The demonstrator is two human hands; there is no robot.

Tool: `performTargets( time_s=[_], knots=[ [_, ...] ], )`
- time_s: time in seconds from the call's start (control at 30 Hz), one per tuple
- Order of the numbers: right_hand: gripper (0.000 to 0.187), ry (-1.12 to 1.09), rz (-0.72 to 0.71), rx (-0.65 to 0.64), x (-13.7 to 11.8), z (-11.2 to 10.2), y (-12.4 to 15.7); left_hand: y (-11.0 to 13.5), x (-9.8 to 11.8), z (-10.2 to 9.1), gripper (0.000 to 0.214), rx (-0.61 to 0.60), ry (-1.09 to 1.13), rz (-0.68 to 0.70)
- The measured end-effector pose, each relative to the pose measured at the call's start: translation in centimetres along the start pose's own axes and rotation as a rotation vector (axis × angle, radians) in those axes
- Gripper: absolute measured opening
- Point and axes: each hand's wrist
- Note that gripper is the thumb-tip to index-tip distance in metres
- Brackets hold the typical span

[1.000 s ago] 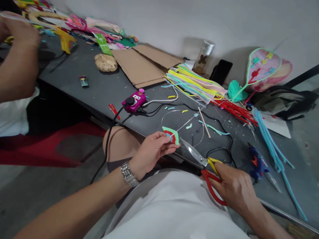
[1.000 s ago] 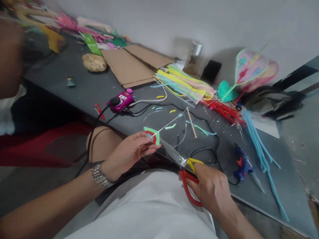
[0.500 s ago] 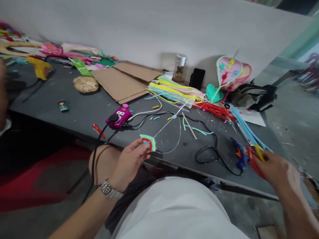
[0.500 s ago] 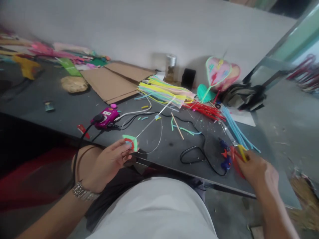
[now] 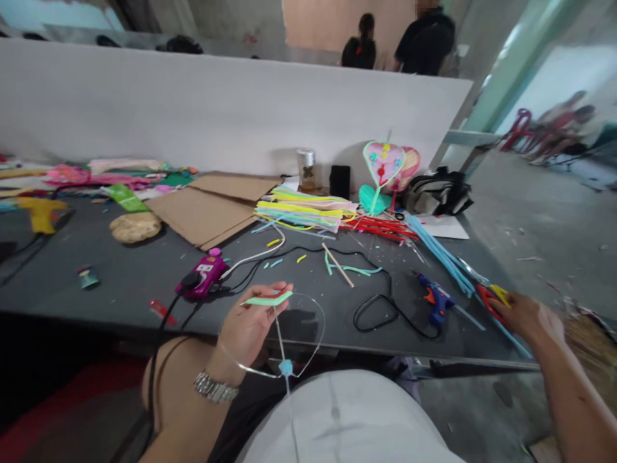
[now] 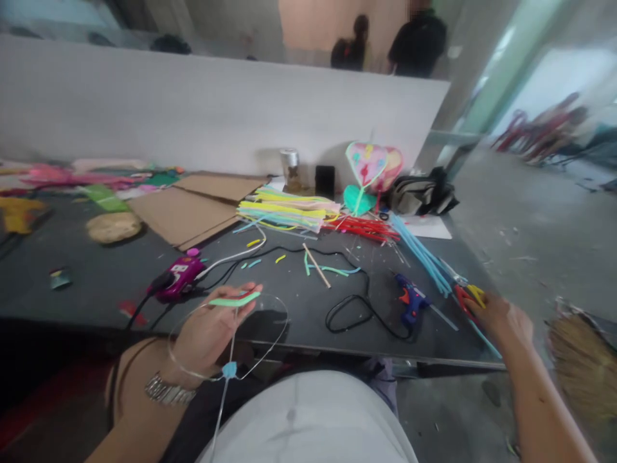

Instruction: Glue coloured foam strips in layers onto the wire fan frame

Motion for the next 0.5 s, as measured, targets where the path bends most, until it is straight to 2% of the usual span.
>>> performTargets(
  time_s=[0.1, 0.2, 0.27, 0.3, 0.33, 0.43, 0.5],
  knots=[
    [0.047, -0.003, 0.079, -0.158, 0.9, -1.3, -0.2, -0.5, 0.2, 1.1, 0.03, -0.05, -0.006, 0.046],
    [0.041, -0.027, 0.156, -0.122, -1.4, -1.8, -0.7, -0.8, 0.1, 2.4, 0.024, -0.109, -0.041, 0.116],
    [0.035, -0.184, 0.206, -0.03, -5.4, -1.4, -1.0, -1.1, 0.1, 3.6, 0.021, -0.16, -0.043, 0.173],
    [0.032, -0.335, 0.226, 0.008, -8.1, -1.0, -1.1, -1.3, 0.1, 4.3, 0.019, -0.191, -0.027, 0.201],
    [0.035, -0.528, 0.226, -0.03, -11.1, -0.7, -1.2, -1.5, 0.1, 4.9, 0.018, -0.229, -0.014, 0.221],
    [0.047, -1.108, 0.278, -0.349, -20.4, 0.2, -1.3, -2.4, 0.2, 6.8, 0.016, -0.306, 0.022, 0.287],
    [0.05, -1.446, 0.358, -0.493, -25.4, 0.5, -1.8, -3.0, 0.2, 7.8, 0.015, -0.331, 0.027, 0.305]
  ],
)
Point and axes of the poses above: each hand's wrist, its own y-axis away from the middle knuckle, its own z-axis out of the palm, x = y × z, and after that the axes turned 9 degrees about x, right-handed
